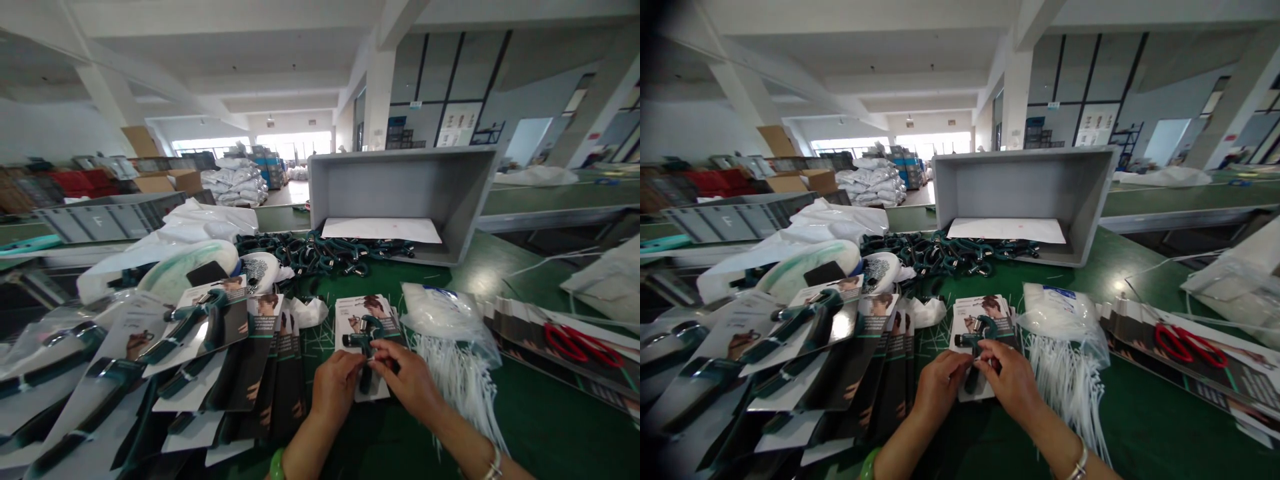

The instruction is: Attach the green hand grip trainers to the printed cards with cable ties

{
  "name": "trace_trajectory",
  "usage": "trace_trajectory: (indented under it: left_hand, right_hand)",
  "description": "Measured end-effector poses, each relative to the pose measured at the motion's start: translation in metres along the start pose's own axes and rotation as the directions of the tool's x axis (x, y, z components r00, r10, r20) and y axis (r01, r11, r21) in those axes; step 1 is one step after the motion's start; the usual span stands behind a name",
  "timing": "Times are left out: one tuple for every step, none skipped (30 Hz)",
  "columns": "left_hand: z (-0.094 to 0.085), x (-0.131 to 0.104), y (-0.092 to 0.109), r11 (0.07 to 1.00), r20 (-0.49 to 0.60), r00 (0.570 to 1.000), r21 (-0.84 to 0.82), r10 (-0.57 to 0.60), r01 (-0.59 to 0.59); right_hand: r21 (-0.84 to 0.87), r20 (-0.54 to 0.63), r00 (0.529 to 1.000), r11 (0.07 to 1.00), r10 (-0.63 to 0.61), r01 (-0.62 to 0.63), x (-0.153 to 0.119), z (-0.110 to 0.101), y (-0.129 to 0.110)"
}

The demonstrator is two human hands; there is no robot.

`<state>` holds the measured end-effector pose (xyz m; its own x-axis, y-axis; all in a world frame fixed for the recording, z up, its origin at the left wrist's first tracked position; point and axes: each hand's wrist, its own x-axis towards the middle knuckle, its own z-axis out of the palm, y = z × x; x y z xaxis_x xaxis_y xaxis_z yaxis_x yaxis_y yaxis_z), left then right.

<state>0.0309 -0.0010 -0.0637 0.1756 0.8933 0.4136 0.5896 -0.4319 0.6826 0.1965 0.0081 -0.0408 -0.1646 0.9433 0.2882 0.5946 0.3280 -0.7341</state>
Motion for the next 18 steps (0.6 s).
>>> trace_trajectory:
  left_hand:
    - [0.000,0.000,0.000,1.000,0.003,1.000,-0.006,-0.001,0.001]
    - [-0.001,0.000,0.001,1.000,0.006,1.000,-0.012,-0.003,0.003]
    - [-0.001,0.000,0.001,1.000,0.009,1.000,-0.021,-0.003,0.003]
    - [-0.002,0.001,0.002,1.000,0.013,1.000,-0.031,-0.001,0.001]
    - [-0.002,0.001,0.002,0.999,0.016,1.000,-0.044,-0.001,0.002]
    - [-0.003,0.002,0.003,0.998,0.021,1.000,-0.064,-0.002,0.003]
    - [-0.003,0.003,0.003,0.996,0.028,1.000,-0.090,-0.005,0.007]
    - [-0.004,0.004,0.004,0.993,0.039,0.999,-0.115,-0.010,0.015]
    - [-0.005,0.005,0.005,0.990,0.054,0.998,-0.138,-0.018,0.025]
    - [-0.005,0.006,0.005,0.986,0.063,0.997,-0.158,-0.034,0.044]
    - [-0.006,0.007,0.006,0.981,0.072,0.996,-0.180,-0.058,0.070]
    - [-0.006,0.008,0.006,0.973,0.082,0.993,-0.206,-0.088,0.103]
    - [-0.006,0.009,0.006,0.961,0.097,0.988,-0.239,-0.122,0.142]
    - [-0.006,0.009,0.006,0.946,0.112,0.982,-0.273,-0.151,0.177]
    - [-0.006,0.010,0.006,0.933,0.125,0.977,-0.298,-0.170,0.200]
    - [-0.005,0.011,0.005,0.927,0.135,0.975,-0.310,-0.176,0.211]
    - [-0.004,0.011,0.005,0.928,0.136,0.975,-0.309,-0.173,0.208]
    - [-0.003,0.010,0.005,0.934,0.126,0.978,-0.300,-0.164,0.195]
  right_hand:
    - [-0.007,0.027,1.000,1.000,0.006,-0.006,0.001,-0.001,-0.001]
    - [-0.012,0.063,0.998,1.000,0.013,-0.012,0.003,-0.003,-0.002]
    - [-0.008,0.107,0.994,1.000,0.017,-0.016,0.005,-0.005,-0.002]
    - [0.003,0.152,0.988,1.000,0.018,-0.019,0.008,-0.006,-0.002]
    - [0.022,0.195,0.981,1.000,0.014,-0.019,0.011,-0.008,-0.003]
    - [0.041,0.232,0.973,0.999,0.007,-0.017,0.015,-0.009,-0.003]
    - [0.056,0.263,0.965,0.998,-0.006,-0.009,0.018,-0.011,-0.004]
    - [0.059,0.287,0.958,0.998,-0.023,0.006,0.020,-0.011,-0.005]
    - [0.050,0.299,0.953,0.998,-0.043,0.030,0.022,-0.012,-0.006]
    - [0.031,0.303,0.951,0.998,-0.066,0.060,0.022,-0.012,-0.007]
    - [0.010,0.300,0.950,0.996,-0.091,0.092,0.022,-0.012,-0.008]
    - [-0.007,0.291,0.950,0.993,-0.112,0.119,0.021,-0.012,-0.008]
    - [-0.010,0.280,0.951,0.990,-0.129,0.138,0.018,-0.012,-0.008]
    - [-0.001,0.270,0.952,0.989,-0.145,0.151,0.016,-0.012,-0.006]
    - [0.017,0.260,0.952,0.986,-0.164,0.165,0.013,-0.013,-0.004]
    - [0.035,0.248,0.950,0.982,-0.189,0.187,0.011,-0.013,-0.001]
    - [0.044,0.230,0.947,0.975,-0.223,0.219,0.008,-0.013,0.002]
    - [0.040,0.206,0.942,0.964,-0.267,0.264,0.007,-0.013,0.005]
